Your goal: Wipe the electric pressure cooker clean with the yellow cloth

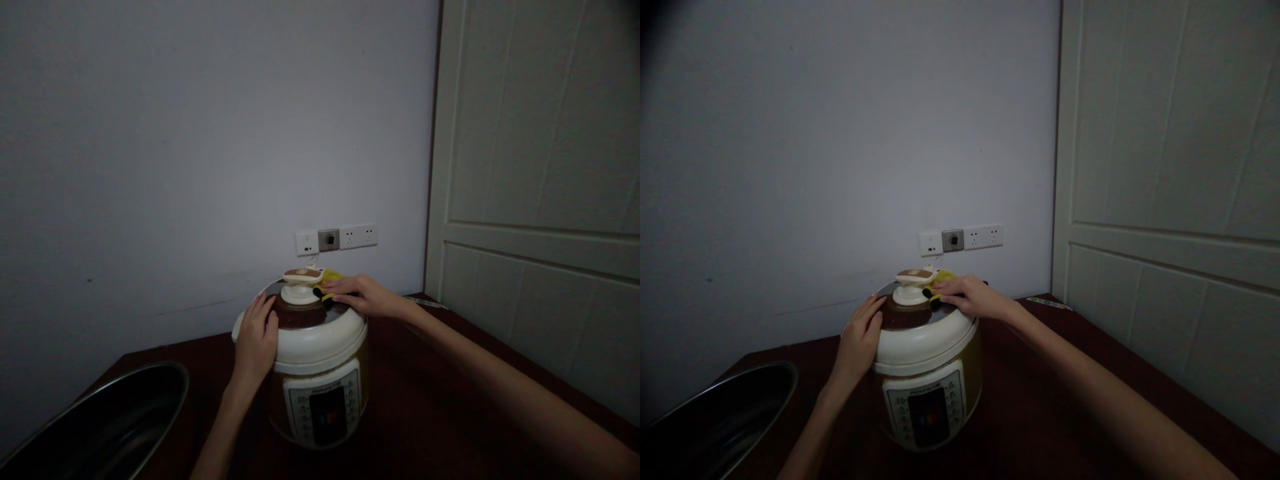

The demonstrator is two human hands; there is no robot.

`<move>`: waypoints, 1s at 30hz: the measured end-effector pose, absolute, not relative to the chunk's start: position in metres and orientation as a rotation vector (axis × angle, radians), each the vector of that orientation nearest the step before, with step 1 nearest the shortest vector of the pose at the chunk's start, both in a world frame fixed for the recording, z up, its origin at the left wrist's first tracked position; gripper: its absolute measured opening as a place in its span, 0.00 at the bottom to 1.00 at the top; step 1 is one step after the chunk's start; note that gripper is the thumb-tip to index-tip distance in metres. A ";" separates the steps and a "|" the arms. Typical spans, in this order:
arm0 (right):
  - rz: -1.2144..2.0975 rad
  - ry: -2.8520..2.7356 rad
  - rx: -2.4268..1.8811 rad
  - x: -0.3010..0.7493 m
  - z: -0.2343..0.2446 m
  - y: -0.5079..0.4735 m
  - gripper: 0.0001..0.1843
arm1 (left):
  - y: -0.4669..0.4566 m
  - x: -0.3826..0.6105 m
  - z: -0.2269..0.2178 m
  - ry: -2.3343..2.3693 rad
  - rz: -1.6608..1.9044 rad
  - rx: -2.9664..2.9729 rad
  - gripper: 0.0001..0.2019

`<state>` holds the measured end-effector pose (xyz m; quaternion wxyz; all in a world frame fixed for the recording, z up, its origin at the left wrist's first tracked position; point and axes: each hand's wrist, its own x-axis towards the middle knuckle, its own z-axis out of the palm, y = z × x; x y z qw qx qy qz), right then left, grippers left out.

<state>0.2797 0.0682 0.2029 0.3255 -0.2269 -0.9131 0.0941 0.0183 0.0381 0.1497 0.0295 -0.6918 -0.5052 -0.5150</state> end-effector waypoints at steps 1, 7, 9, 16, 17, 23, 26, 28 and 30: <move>0.248 -2.380 -0.609 0.280 0.203 0.073 0.16 | 0.038 0.018 0.150 -1.562 -1.582 -2.136 0.21; 0.145 -2.251 -0.928 0.285 0.206 0.133 0.14 | 0.038 0.019 0.150 -1.552 -1.558 -2.138 0.22; 0.088 -2.223 -1.040 0.285 0.205 0.144 0.15 | 0.038 0.019 0.150 -1.546 -1.568 -2.137 0.21; 0.088 -2.243 -0.834 0.279 0.199 0.110 0.15 | 0.038 0.020 0.150 -1.521 -1.590 -2.110 0.20; 0.102 -2.268 -0.784 0.279 0.199 0.101 0.15 | 0.038 0.020 0.150 -1.520 -1.594 -2.109 0.20; 0.207 -2.410 -0.617 0.280 0.206 0.079 0.15 | 0.038 0.020 0.149 -1.548 -1.580 -2.116 0.20; 0.197 -2.384 -0.722 0.283 0.211 0.102 0.15 | 0.038 0.020 0.148 -1.545 -1.594 -2.109 0.19; 0.156 -2.362 -0.846 0.284 0.214 0.122 0.15 | 0.038 0.020 0.148 -1.548 -1.594 -2.108 0.20; 0.110 -2.340 -0.959 0.284 0.215 0.136 0.14 | 0.037 0.020 0.149 -1.553 -1.581 -2.111 0.20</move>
